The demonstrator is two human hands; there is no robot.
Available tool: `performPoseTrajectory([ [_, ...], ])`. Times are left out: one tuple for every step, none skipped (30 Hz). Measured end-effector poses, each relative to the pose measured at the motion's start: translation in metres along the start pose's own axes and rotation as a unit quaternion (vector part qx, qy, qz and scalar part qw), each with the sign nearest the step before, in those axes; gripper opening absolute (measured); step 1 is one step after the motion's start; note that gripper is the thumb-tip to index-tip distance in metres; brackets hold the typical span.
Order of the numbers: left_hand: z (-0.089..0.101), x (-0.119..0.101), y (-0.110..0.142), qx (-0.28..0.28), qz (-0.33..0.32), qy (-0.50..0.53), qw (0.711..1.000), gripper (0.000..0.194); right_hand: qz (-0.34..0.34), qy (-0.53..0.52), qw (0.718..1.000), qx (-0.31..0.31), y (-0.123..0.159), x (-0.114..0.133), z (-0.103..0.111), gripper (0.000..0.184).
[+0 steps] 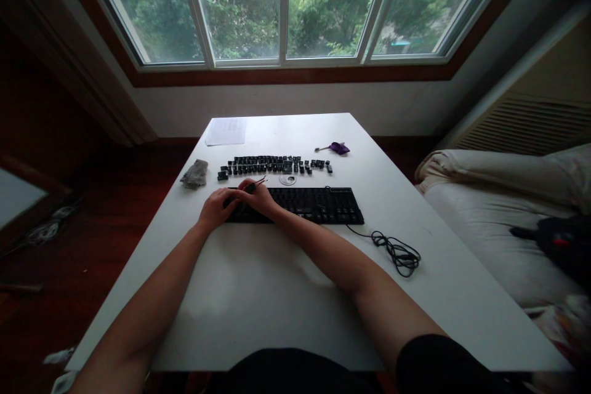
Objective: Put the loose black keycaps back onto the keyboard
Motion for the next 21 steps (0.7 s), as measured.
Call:
performPoseTrajectory([
  [0.000,0.000,0.000,0.002,0.000,-0.001,1.000,0.022,0.003,0.005,1.000,0.000,0.000,0.000,0.000,0.033],
  [-0.001,0.000,0.000,0.005,0.000,-0.001,1.000,0.022,0.005,0.011,1.000,0.000,0.000,0.001,0.001,0.033],
  [-0.001,-0.001,0.000,0.006,0.000,0.000,1.000,0.022,0.008,0.018,1.000,-0.001,0.000,0.001,0.002,0.033],
  [0.000,-0.001,0.000,0.006,0.000,0.001,1.000,0.023,0.012,0.022,1.000,-0.002,0.000,0.002,0.002,0.033],
  [0.000,-0.001,0.000,0.005,0.000,0.003,1.000,0.023,0.016,0.023,1.000,-0.003,0.000,0.003,0.003,0.033],
  [0.000,-0.001,0.001,0.005,0.001,0.005,1.000,0.024,0.022,0.023,1.000,-0.004,0.000,0.004,0.003,0.033],
  [0.000,-0.001,0.001,0.005,0.001,0.006,1.000,0.024,0.026,0.021,0.999,-0.004,0.000,0.005,0.003,0.033],
  [0.000,0.000,0.001,0.005,0.002,0.007,1.000,0.024,0.028,0.020,0.999,-0.005,0.000,0.006,0.003,0.033],
  [0.000,0.001,0.001,0.004,0.004,0.007,1.000,0.025,0.027,0.019,0.999,-0.007,0.000,0.006,0.003,0.033],
  [-0.001,0.002,0.000,0.003,0.006,0.008,1.000,0.025,0.023,0.017,1.000,-0.009,0.000,0.006,0.003,0.033],
  [-0.001,0.003,0.000,0.000,0.008,0.008,1.000,0.025,0.018,0.012,1.000,-0.012,0.000,0.005,0.003,0.032],
  [-0.001,0.005,0.000,-0.003,0.011,0.008,1.000,0.026,0.013,0.003,1.000,-0.015,0.000,0.005,0.003,0.032],
  [-0.001,0.007,0.000,-0.006,0.015,0.009,1.000,0.026,0.008,-0.009,1.000,-0.021,0.000,0.004,0.003,0.031],
  [-0.001,0.009,0.000,-0.009,0.019,0.010,1.000,0.026,0.005,-0.025,0.999,-0.027,0.000,0.003,0.004,0.031],
  [-0.001,0.011,0.000,-0.012,0.024,0.011,1.000,0.027,0.001,-0.040,0.999,-0.035,0.000,0.002,0.004,0.031],
  [-0.001,0.012,0.000,-0.013,0.027,0.013,0.999,0.027,-0.001,-0.053,0.998,-0.045,-0.001,0.001,0.005,0.031],
  [-0.001,0.014,-0.001,-0.015,0.030,0.016,0.999,0.027,-0.003,-0.062,0.997,-0.056,-0.001,0.000,0.006,0.031],
  [-0.001,0.015,-0.001,-0.016,0.033,0.018,0.999,0.027,-0.004,-0.068,0.996,-0.065,-0.001,-0.001,0.008,0.031],
  [-0.001,0.016,-0.001,-0.019,0.035,0.021,0.999,0.027,-0.004,-0.073,0.995,-0.073,-0.002,-0.002,0.009,0.031],
  [0.000,0.017,0.000,-0.022,0.036,0.022,0.999,0.027,-0.004,-0.077,0.994,-0.079,-0.003,-0.003,0.010,0.030],
  [0.000,0.017,0.000,-0.024,0.038,0.023,0.999,0.028,-0.003,-0.081,0.993,-0.081,-0.003,-0.004,0.010,0.030],
])
Point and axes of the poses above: each hand's wrist, its own y-axis away from the middle knuckle, its own z-axis out of the back of the hand, x = y × z, the point moved 8 cm from there along -y, towards the middle knuckle, and after that the axes turned 8 degrees about z, right-handed, at the moved point
